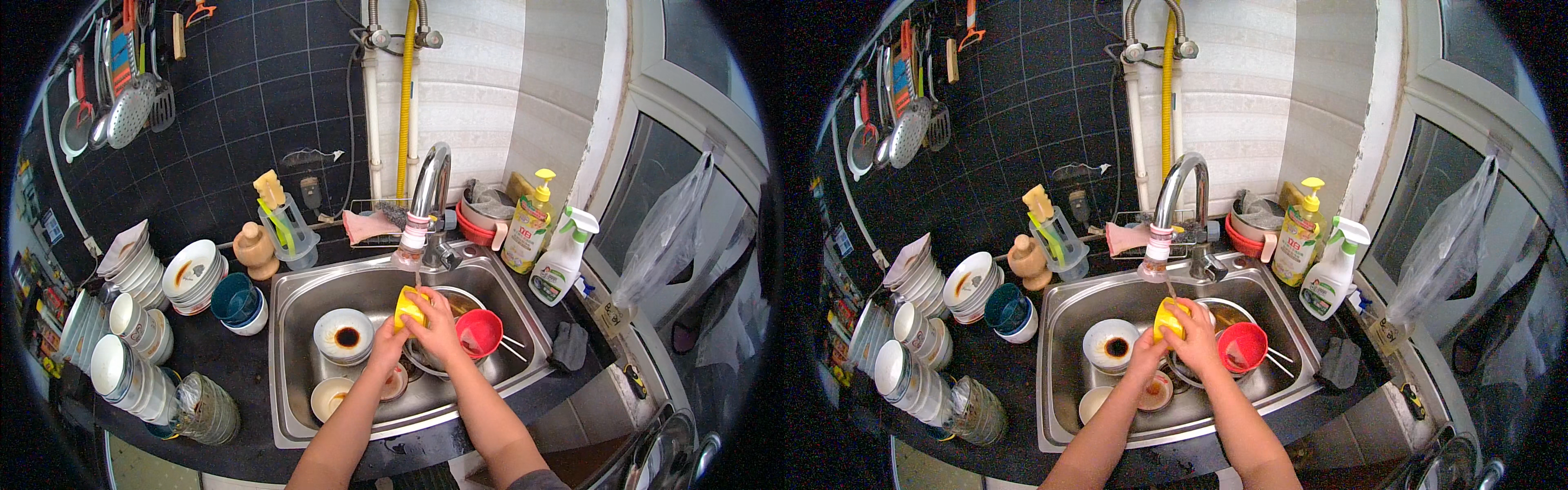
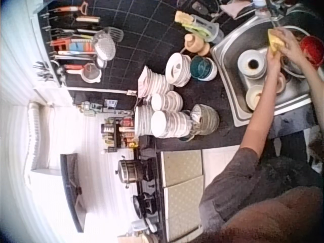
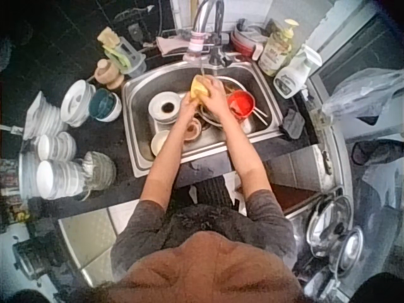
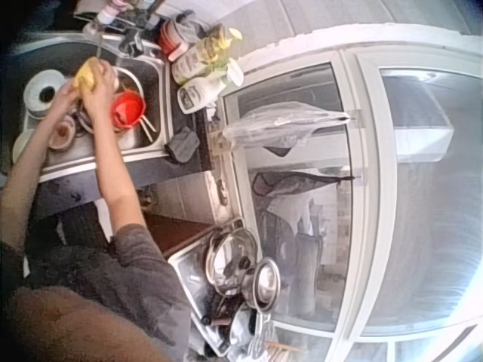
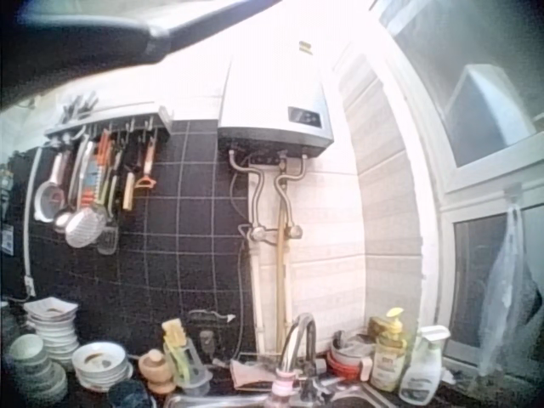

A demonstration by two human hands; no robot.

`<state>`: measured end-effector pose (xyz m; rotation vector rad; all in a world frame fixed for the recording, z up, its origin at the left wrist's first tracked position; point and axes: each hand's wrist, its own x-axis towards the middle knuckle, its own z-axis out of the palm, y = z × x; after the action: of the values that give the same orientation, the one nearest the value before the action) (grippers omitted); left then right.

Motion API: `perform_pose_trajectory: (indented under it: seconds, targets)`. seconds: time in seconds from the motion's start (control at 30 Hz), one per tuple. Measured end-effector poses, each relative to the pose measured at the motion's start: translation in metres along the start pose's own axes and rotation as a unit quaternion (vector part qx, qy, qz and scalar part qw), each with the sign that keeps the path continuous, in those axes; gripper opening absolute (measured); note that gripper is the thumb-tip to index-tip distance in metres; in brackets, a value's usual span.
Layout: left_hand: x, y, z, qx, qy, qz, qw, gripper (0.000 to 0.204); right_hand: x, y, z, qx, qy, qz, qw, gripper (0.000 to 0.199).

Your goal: The person washes a series of small bowls and plates in a kitchen sink using a sponge and running water. They scrub the interior and exterior of each item, rinse it thoroughly, and place it on a drying rack to the right of the sink. The sequence includes handling white, blue, yellow, and red bowls.

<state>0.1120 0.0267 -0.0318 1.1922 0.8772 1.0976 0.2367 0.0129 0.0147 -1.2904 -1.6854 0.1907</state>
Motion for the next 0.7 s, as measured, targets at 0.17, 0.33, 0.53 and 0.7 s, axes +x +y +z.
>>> perform_pose_trajectory:
  seconds: [0.17, 0.33, 0.53, 0.7]
  targets:
    - [-0.007, 0.009, 0.003, 0.112, -0.052, 0.01, 0.992, 0.033, 0.003, -0.002, -0.001, 0.058, 0.016, 0.054, 0.997, 0.045]
    - [-0.008, 0.007, 0.008, -0.109, -0.067, -0.039, 0.991, 0.032, 0.005, 0.035, 0.007, 0.42, 0.06, 0.322, 0.846, 0.042]
    - [-0.006, 0.026, -0.003, -0.412, -0.092, -0.05, 0.905, 0.041, 0.004, 0.023, 0.005, 0.513, -0.074, 0.415, 0.747, 0.052]
    - [-0.002, 0.019, -0.01, -0.433, -0.094, -0.051, 0.895, 0.045, 0.002, 0.013, 0.004, 0.465, -0.128, 0.372, 0.793, 0.05]
